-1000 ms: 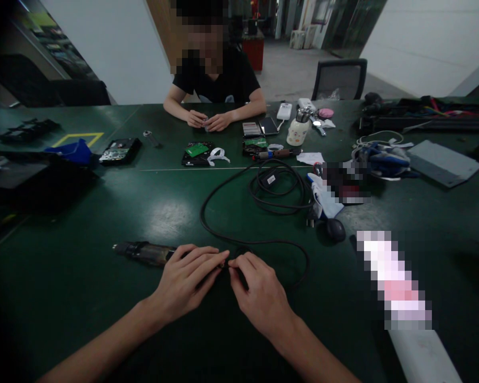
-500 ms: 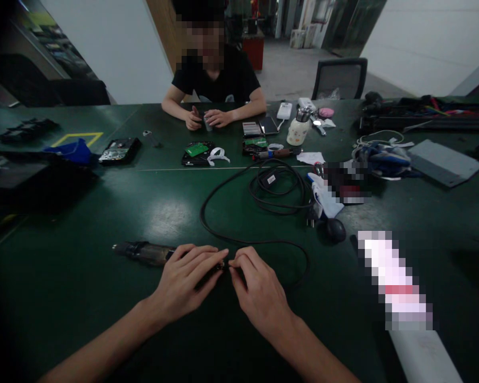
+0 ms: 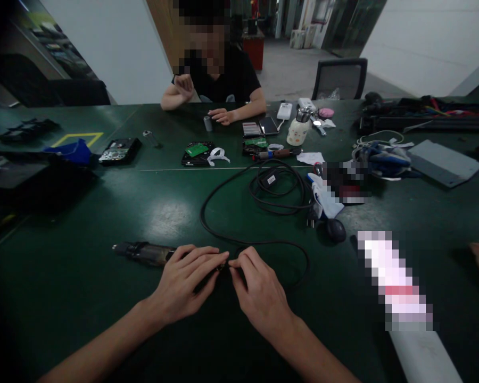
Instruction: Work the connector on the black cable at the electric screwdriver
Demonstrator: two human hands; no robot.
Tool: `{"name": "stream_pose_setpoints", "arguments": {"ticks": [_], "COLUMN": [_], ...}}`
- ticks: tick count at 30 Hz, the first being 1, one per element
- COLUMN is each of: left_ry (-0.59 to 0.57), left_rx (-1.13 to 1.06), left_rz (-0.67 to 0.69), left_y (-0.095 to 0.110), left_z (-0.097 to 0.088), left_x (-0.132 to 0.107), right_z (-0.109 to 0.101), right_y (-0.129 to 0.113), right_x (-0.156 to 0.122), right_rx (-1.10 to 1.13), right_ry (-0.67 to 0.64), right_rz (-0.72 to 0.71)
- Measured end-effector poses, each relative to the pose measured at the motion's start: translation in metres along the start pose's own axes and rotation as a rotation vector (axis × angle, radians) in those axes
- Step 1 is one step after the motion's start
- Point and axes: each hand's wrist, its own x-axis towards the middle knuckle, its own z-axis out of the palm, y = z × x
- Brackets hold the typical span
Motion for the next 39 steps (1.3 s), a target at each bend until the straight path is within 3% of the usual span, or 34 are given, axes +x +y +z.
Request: {"name": "stream_pose_setpoints", "arguments": {"ticks": [6,11,39], "left_ry": [0.037,-0.008,-0.011], "left_rx": [0.043,0.02,0.063], "left_rz": [-0.022,0.005,-0.016], "left_y": [-0.0003,0.0006,0.0003], "left_z": [0.0009,-0.0006,-0.0008], "left_x": [0.0006,0.0009,0.0012], "right_z": [0.0005,0.0004,-0.0016], "right_y": [0.0003,0.0005,-0.0019], "right_x": [-0.0003,-0.0004,0.0005], "right_rx": [0.001,0.003,-0.013], "right_ry": [-0.008,-0.01,-0.006], "right_rz": [0.018,0.015,0.005]}}
